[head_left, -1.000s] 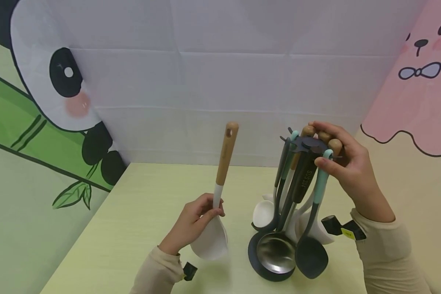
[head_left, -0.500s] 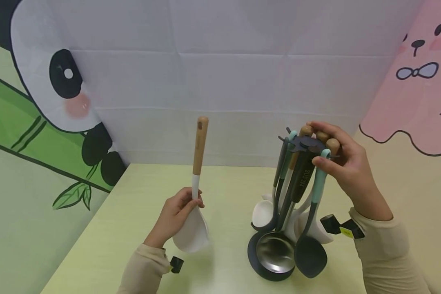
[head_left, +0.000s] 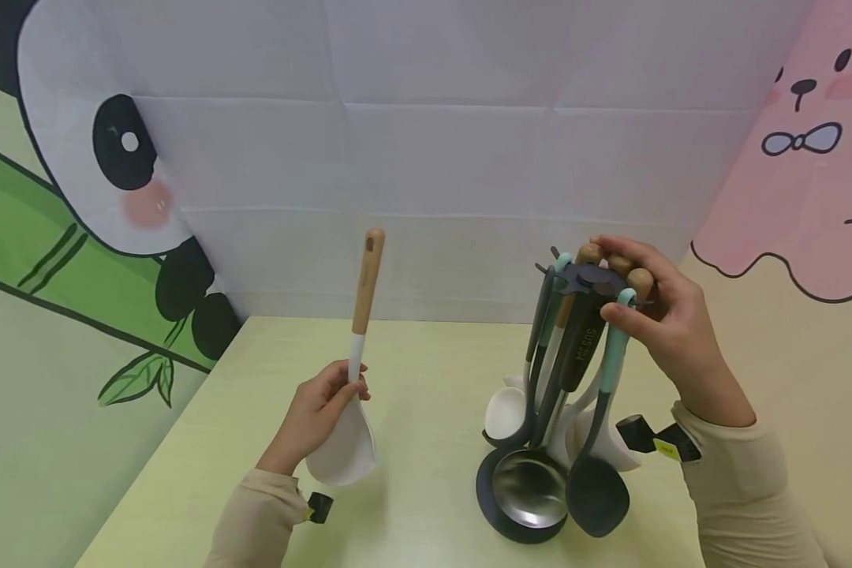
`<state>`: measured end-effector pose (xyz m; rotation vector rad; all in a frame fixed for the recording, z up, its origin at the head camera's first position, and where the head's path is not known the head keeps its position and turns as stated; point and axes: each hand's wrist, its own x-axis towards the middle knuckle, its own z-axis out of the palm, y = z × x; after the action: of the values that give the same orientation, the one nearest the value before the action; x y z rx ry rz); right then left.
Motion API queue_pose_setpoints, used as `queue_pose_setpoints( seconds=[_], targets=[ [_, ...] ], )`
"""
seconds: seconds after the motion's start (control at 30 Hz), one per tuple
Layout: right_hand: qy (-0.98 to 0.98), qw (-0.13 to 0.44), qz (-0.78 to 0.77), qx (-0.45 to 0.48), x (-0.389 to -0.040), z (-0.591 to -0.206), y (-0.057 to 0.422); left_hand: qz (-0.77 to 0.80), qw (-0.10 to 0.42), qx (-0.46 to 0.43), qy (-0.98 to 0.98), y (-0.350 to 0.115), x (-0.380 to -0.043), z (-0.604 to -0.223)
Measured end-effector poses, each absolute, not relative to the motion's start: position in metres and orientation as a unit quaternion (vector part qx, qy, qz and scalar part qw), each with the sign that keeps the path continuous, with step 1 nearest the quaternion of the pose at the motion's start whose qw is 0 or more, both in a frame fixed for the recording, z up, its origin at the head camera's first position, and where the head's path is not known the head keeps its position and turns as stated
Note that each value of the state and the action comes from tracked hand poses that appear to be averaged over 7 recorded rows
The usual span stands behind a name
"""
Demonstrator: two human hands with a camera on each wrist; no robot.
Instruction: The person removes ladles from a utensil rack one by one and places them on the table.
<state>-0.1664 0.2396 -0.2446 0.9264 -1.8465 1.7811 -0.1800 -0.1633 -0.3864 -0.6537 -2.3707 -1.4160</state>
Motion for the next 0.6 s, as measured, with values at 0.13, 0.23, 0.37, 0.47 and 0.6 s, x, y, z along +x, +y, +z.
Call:
queue_pose_setpoints(
  seconds=[0.13, 0.23, 0.37, 0.47, 0.6],
  targets=[
    [-0.665, 0.208, 0.636, 0.333, -0.166, -0.244, 0.240, -0.484, 0.154, -0.214, -0.834, -0.171, -0.181, -0.388],
    [-0.664, 0.208, 0.635, 0.334, -0.166, -0.245, 0.240, -0.479, 0.152, -0.198, -0.842, -0.177, -0.181, -0.389],
    [-0.660, 0.208, 0.638, 0.337, -0.166, -0.245, 0.240, -0.472, 0.153, -0.179, -0.849, -0.186, -0.181, -0.392],
    [-0.660, 0.208, 0.639, 0.337, -0.166, -0.245, 0.239, -0.466, 0.156, -0.168, -0.855, -0.194, -0.180, -0.394],
    [-0.661, 0.209, 0.639, 0.332, -0.166, -0.245, 0.239, -0.461, 0.157, -0.157, -0.859, -0.204, -0.179, -0.397]
  ],
)
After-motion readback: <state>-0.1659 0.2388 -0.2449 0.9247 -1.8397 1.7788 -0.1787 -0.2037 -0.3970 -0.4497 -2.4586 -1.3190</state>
